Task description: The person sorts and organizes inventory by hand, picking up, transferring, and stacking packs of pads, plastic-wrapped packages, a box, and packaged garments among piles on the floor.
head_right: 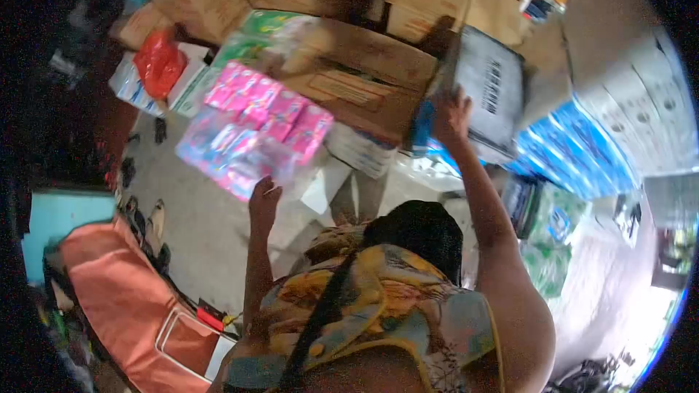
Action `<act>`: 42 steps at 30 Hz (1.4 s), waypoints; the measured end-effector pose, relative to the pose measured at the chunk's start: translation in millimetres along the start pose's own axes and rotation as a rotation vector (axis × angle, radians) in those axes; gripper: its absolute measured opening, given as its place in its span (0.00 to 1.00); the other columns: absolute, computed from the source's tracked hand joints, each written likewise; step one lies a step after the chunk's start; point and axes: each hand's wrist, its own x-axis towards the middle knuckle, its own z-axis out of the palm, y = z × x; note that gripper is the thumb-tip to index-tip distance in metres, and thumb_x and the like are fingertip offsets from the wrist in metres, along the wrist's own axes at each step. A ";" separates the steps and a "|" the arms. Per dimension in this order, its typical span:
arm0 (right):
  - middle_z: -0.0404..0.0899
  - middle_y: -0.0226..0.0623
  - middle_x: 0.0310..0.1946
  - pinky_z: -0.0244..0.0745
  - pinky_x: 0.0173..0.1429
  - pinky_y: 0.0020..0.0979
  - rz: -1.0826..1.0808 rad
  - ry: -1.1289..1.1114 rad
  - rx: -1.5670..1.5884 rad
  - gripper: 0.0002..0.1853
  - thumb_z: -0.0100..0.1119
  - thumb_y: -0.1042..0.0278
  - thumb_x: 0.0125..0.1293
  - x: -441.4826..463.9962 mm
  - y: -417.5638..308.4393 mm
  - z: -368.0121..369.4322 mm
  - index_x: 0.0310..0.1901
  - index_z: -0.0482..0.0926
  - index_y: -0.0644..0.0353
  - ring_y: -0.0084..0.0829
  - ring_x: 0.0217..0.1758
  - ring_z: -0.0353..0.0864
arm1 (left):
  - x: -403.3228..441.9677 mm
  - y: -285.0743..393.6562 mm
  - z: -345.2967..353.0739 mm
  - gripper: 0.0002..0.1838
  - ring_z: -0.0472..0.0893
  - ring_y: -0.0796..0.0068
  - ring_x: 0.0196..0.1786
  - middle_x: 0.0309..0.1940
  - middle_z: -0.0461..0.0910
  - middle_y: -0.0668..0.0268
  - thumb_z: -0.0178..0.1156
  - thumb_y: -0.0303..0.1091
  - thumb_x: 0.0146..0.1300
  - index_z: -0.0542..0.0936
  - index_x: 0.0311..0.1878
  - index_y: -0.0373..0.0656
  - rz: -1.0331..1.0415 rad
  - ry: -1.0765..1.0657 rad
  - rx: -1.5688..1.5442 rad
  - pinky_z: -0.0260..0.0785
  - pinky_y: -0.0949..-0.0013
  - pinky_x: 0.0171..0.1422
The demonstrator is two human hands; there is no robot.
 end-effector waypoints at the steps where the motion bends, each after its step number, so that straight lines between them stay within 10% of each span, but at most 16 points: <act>1: 0.69 0.37 0.43 0.56 0.51 0.45 0.013 -0.007 -0.015 0.15 0.50 0.66 0.46 -1.0 4.0 -10.4 0.40 0.72 0.50 0.44 0.53 0.61 | 0.7 0.9 10.5 0.22 0.73 0.72 0.43 0.41 0.72 0.57 0.57 0.27 0.52 0.66 0.51 0.37 0.005 -0.020 -0.003 0.67 0.72 0.45; 12: 0.65 0.31 0.51 0.50 0.56 0.47 0.067 -0.203 0.022 0.21 0.55 0.59 0.46 2.8 -9.3 -16.8 0.46 0.70 0.48 0.43 0.61 0.51 | -15.1 1.0 -3.1 0.21 0.74 0.73 0.41 0.43 0.72 0.56 0.57 0.29 0.53 0.67 0.50 0.38 -0.004 0.086 -0.072 0.67 0.71 0.45; 24: 0.74 0.46 0.31 0.67 0.37 0.37 0.386 -0.029 0.591 0.11 0.50 0.66 0.51 26.7 -63.5 -54.1 0.35 0.73 0.61 0.46 0.36 0.73 | 14.8 -9.8 -64.1 0.22 0.74 0.70 0.44 0.41 0.73 0.56 0.58 0.33 0.52 0.67 0.50 0.35 0.020 -0.032 -0.051 0.67 0.70 0.46; 33: 0.73 0.44 0.43 0.67 0.49 0.33 0.336 -0.846 0.602 0.26 0.58 0.57 0.49 5.6 -183.9 -73.7 0.50 0.68 0.58 0.42 0.46 0.71 | 96.5 -35.4 -175.6 0.20 0.72 0.74 0.42 0.38 0.73 0.62 0.58 0.34 0.52 0.68 0.47 0.35 0.102 -0.180 -0.014 0.65 0.73 0.46; 36: 0.72 0.47 0.44 0.68 0.48 0.33 0.459 -0.828 0.734 0.27 0.60 0.57 0.48 -3.7 -226.6 -90.3 0.49 0.68 0.59 0.39 0.47 0.72 | 129.2 -59.2 -198.5 0.20 0.71 0.75 0.43 0.39 0.72 0.63 0.58 0.35 0.52 0.68 0.47 0.36 0.089 -0.206 -0.367 0.63 0.74 0.47; 42: 0.73 0.49 0.37 0.69 0.44 0.33 0.648 -0.858 0.785 0.27 0.60 0.57 0.46 -58.7 -272.2 -80.1 0.48 0.69 0.59 0.38 0.41 0.74 | 183.8 -61.8 -218.5 0.20 0.71 0.68 0.45 0.40 0.72 0.60 0.59 0.34 0.50 0.70 0.46 0.38 0.296 -0.217 0.067 0.62 0.67 0.49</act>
